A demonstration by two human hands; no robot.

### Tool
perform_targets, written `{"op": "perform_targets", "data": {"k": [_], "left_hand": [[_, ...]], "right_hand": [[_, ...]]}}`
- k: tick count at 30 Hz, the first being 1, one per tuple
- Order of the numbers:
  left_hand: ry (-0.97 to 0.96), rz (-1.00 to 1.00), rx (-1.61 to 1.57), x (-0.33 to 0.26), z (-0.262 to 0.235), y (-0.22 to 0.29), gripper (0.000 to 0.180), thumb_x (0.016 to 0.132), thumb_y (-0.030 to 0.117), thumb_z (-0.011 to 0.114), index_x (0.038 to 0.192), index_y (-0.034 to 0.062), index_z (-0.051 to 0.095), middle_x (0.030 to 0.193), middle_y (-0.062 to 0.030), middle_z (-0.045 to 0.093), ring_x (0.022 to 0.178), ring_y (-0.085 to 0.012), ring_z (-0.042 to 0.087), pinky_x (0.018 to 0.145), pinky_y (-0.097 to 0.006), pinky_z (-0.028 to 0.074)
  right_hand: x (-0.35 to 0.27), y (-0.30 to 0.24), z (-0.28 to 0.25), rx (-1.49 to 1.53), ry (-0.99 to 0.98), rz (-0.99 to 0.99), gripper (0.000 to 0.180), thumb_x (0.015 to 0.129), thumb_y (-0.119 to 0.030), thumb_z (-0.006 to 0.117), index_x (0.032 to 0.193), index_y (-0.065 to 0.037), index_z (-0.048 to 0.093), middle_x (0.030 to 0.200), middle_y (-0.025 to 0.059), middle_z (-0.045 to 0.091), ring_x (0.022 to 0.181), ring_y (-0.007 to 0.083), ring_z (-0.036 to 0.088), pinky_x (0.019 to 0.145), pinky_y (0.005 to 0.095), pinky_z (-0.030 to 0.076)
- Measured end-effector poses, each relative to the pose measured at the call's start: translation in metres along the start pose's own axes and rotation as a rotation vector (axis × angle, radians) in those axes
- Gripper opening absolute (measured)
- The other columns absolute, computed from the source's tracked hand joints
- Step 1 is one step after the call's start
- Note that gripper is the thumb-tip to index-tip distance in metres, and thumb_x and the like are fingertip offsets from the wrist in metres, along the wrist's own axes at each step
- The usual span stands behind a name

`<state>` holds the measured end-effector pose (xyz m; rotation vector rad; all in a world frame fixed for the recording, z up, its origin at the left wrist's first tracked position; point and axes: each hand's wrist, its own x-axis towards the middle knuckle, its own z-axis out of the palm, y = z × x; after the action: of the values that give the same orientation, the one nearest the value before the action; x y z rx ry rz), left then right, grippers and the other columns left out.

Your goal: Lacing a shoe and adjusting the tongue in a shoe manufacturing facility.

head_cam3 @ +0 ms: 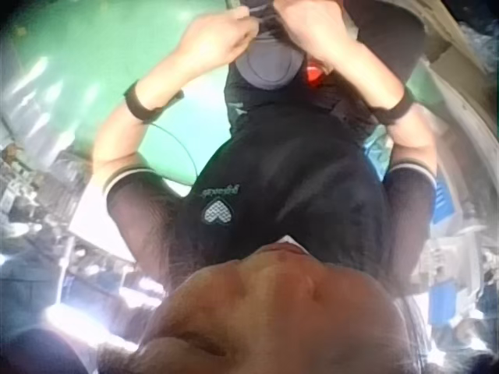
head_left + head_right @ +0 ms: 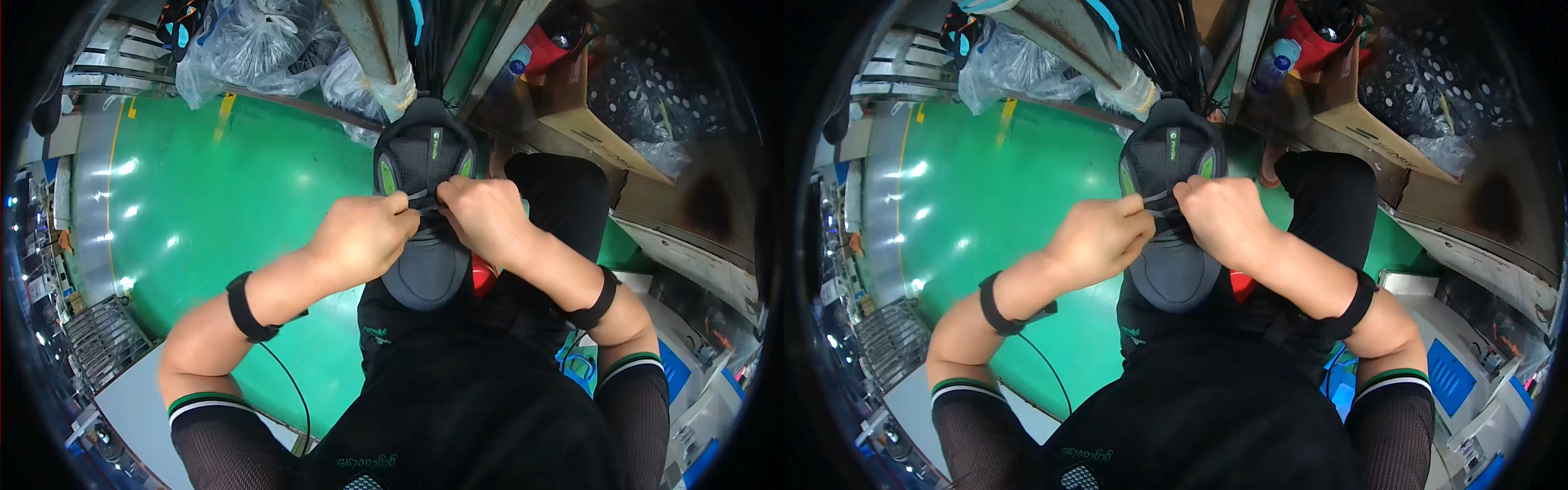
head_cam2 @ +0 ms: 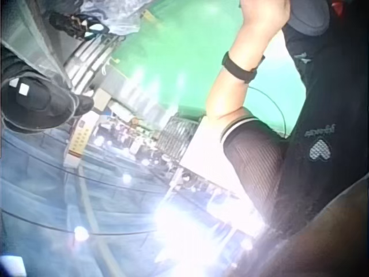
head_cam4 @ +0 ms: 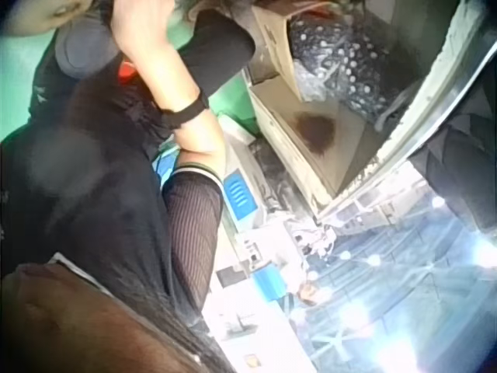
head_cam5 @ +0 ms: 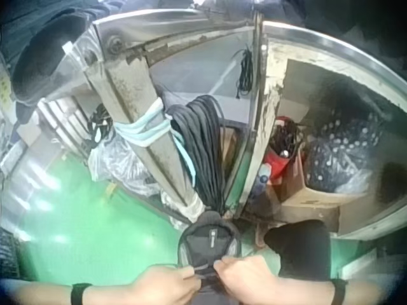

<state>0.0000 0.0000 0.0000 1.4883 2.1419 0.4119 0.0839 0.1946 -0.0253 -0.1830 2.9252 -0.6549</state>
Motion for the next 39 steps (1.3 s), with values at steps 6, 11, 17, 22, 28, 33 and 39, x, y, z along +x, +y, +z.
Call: {"op": "perform_targets", "data": {"k": [6,11,17,22,28,33,39], "left_hand": [[0.602,0.304,0.458,-0.008,0.043,-0.010,0.017,0.066,0.008,0.073,0.072,0.0148,0.058,0.070,0.0027,0.047,0.060,-0.0121,0.052,0.049,-0.025,0.038],[0.737,0.196,0.390,-0.022,0.080,-0.023,0.030,0.067,0.008,0.068,0.095,0.0183,0.069,0.072,0.0025,0.045,0.063,-0.0125,0.050,0.052,-0.025,0.040],[0.698,-0.055,0.206,-0.036,0.117,-0.012,0.062,0.069,0.005,0.061,0.128,0.0211,0.063,0.073,0.0005,0.039,0.066,-0.0140,0.048,0.056,-0.026,0.046],[0.601,-0.070,0.034,-0.033,0.115,-0.005,0.063,0.074,-0.001,0.060,0.134,0.0141,0.054,0.080,-0.0032,0.043,0.073,-0.0198,0.051,0.062,-0.031,0.048],[0.805,-0.340,-0.640,-0.035,0.102,0.011,0.055,0.085,-0.006,0.057,0.136,0.0009,0.039,0.098,-0.0113,0.055,0.079,-0.0219,0.056,0.070,-0.033,0.049],[0.683,-0.453,-1.250,-0.029,0.081,0.007,0.046,0.089,-0.004,0.054,0.134,0.0016,0.044,0.114,-0.0106,0.058,0.088,-0.0162,0.056,0.076,-0.032,0.047],[0.793,-0.516,-1.233,-0.056,0.063,-0.011,0.035,0.101,0.019,0.049,0.132,0.0040,0.050,0.083,-0.0034,0.061,0.066,-0.0072,0.052,0.056,-0.021,0.043]], "right_hand": [[0.015,0.028,-0.014,0.504,-0.190,0.000,0.010,0.079,-0.014,0.066,0.079,-0.005,0.063,0.073,0.0147,0.065,0.076,0.0349,0.064,0.065,0.0447,0.048],[0.015,0.029,-0.020,0.387,-0.273,-0.041,0.015,0.082,-0.019,0.065,0.078,-0.005,0.060,0.073,0.0128,0.064,0.074,0.0340,0.063,0.065,0.0445,0.048],[-0.006,0.041,-0.044,0.119,-0.331,-0.251,0.023,0.088,-0.024,0.062,0.078,-0.005,0.057,0.077,0.0116,0.061,0.074,0.0349,0.061,0.062,0.0443,0.047],[-0.015,0.067,-0.030,0.273,-0.219,-0.120,0.030,0.088,-0.027,0.065,0.078,0.000,0.054,0.073,0.0165,0.057,0.069,0.0368,0.056,0.061,0.0434,0.044],[-0.010,0.043,-0.031,0.542,-0.210,0.095,0.022,0.083,-0.016,0.072,0.083,-0.001,0.057,0.069,0.0132,0.055,0.060,0.0262,0.057,0.056,0.0347,0.045],[-0.019,0.036,-0.011,0.478,0.128,0.212,0.019,0.080,-0.010,0.074,0.092,-0.001,0.062,0.074,0.0099,0.061,0.059,0.0165,0.059,0.056,0.0299,0.047],[-0.036,0.042,0.002,0.884,0.006,0.293,0.014,0.085,-0.011,0.072,0.088,0.000,0.064,0.072,0.0020,0.058,0.068,0.0068,0.051,0.062,0.0246,0.042]]}}
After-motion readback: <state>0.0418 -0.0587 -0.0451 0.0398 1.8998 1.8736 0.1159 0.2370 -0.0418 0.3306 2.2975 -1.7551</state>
